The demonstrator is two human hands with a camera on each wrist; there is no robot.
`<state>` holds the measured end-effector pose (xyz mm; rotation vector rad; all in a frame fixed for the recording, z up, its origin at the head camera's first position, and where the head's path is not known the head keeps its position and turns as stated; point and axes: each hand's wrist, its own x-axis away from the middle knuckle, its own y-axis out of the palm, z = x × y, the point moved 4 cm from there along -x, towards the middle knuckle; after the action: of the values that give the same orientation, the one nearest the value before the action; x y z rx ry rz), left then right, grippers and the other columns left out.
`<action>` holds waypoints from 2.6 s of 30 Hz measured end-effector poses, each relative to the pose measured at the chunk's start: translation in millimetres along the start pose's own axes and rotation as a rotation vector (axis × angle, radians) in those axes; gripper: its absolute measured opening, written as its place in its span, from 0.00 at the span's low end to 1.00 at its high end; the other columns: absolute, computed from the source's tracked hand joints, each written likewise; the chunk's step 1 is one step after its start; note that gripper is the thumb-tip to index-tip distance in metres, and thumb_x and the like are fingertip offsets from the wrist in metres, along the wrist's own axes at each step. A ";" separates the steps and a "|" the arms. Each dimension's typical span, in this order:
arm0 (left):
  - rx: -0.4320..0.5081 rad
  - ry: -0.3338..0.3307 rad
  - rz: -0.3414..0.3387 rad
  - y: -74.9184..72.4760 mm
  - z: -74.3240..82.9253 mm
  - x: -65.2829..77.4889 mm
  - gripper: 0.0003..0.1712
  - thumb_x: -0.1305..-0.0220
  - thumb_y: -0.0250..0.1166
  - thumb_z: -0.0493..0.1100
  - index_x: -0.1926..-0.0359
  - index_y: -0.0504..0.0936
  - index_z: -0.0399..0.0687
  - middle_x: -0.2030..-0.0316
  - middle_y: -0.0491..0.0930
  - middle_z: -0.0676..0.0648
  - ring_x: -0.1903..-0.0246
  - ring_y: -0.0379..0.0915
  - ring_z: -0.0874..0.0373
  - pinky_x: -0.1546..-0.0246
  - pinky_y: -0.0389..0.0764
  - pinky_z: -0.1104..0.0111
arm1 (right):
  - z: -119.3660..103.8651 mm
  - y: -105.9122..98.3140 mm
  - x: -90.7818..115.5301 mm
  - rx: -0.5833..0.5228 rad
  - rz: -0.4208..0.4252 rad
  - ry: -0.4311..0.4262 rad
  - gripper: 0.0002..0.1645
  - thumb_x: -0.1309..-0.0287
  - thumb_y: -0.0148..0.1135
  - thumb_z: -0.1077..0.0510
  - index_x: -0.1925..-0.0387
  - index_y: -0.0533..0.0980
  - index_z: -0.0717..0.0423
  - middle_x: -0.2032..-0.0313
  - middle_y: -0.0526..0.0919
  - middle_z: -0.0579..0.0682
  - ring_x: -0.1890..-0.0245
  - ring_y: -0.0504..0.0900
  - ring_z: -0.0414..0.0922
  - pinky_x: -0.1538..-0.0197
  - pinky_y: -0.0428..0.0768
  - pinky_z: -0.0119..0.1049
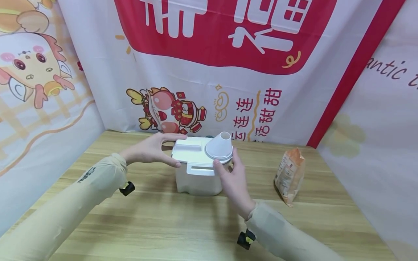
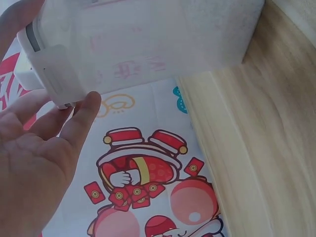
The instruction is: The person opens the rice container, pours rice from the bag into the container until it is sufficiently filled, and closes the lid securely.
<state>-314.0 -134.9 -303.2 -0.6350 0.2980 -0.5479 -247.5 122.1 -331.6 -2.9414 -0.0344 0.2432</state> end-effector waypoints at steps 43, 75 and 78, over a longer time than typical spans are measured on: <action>0.075 -0.080 0.086 8.2 3.6 19.3 0.62 0.51 0.77 0.61 0.23 0.52 0.49 0.26 0.55 0.46 0.31 0.57 0.50 0.37 0.68 0.53 | 11.1 -33.9 -51.6 0.157 -0.295 -0.104 0.52 0.58 0.80 0.45 0.31 0.66 0.44 0.40 0.75 0.46 0.41 0.73 0.47 0.39 0.74 0.48; 1.355 -0.452 0.270 18.1 -12.4 33.4 0.32 0.25 0.52 0.39 0.28 0.53 0.32 0.32 0.59 0.30 0.35 0.61 0.40 0.41 0.74 0.57 | 16.4 -33.3 -49.3 0.150 -0.276 -0.118 0.50 0.56 0.79 0.45 0.32 0.67 0.45 0.43 0.77 0.46 0.44 0.75 0.46 0.44 0.78 0.43; 1.302 -0.451 0.247 17.0 -13.7 31.7 0.31 0.26 0.54 0.39 0.27 0.55 0.35 0.32 0.59 0.31 0.35 0.61 0.40 0.42 0.75 0.57 | 16.9 -33.4 -48.3 0.146 -0.271 -0.111 0.49 0.56 0.79 0.45 0.32 0.67 0.43 0.43 0.78 0.45 0.44 0.75 0.46 0.45 0.78 0.44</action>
<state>-287.2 -148.0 -327.6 0.5465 -0.4109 -0.2505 -298.2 156.2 -333.9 -2.7347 -0.4095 0.3510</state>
